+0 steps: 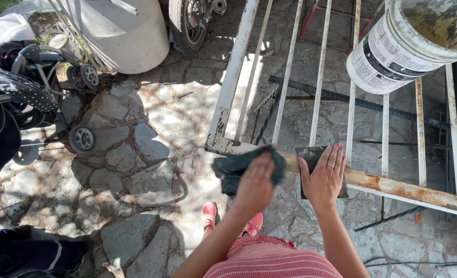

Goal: Sanding a metal gate frame to remove rust or old paint using a sanding block and wiping it with a cloth.

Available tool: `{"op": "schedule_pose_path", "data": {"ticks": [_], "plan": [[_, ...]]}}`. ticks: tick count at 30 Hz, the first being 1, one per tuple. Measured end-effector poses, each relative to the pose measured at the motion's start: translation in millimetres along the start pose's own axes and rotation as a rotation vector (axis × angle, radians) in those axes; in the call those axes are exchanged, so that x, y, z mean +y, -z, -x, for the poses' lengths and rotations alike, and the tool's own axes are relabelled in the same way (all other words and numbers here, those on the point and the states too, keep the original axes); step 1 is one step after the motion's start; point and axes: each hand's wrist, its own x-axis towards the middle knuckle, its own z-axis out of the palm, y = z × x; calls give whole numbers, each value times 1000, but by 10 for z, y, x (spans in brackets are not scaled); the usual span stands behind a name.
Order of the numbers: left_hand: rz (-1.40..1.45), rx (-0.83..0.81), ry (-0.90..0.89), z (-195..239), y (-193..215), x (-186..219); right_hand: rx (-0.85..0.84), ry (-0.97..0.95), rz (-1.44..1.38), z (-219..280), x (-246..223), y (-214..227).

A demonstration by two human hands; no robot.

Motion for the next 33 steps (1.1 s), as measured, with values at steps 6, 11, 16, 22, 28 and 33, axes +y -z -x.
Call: {"op": "schedule_pose_path", "data": {"ticks": [6,11,16,22,28,33], "plan": [[-25,78,-70,49,-222,-208,-3,-6,-15,2,13,37],[-155,-13,148,-52,180,-344,19,5,-28,30,6,25],[74,-131,-186,-157,-128,283,56,47,20,47,6,-4],[9,-231,-48,-29,90,-285,38,152,-27,88,70,51],[-106,23,270,93,434,-1045,5,421,62,189,207,132],[215,274,393,10,301,-918,-300,554,109,22,-280,150]]}}
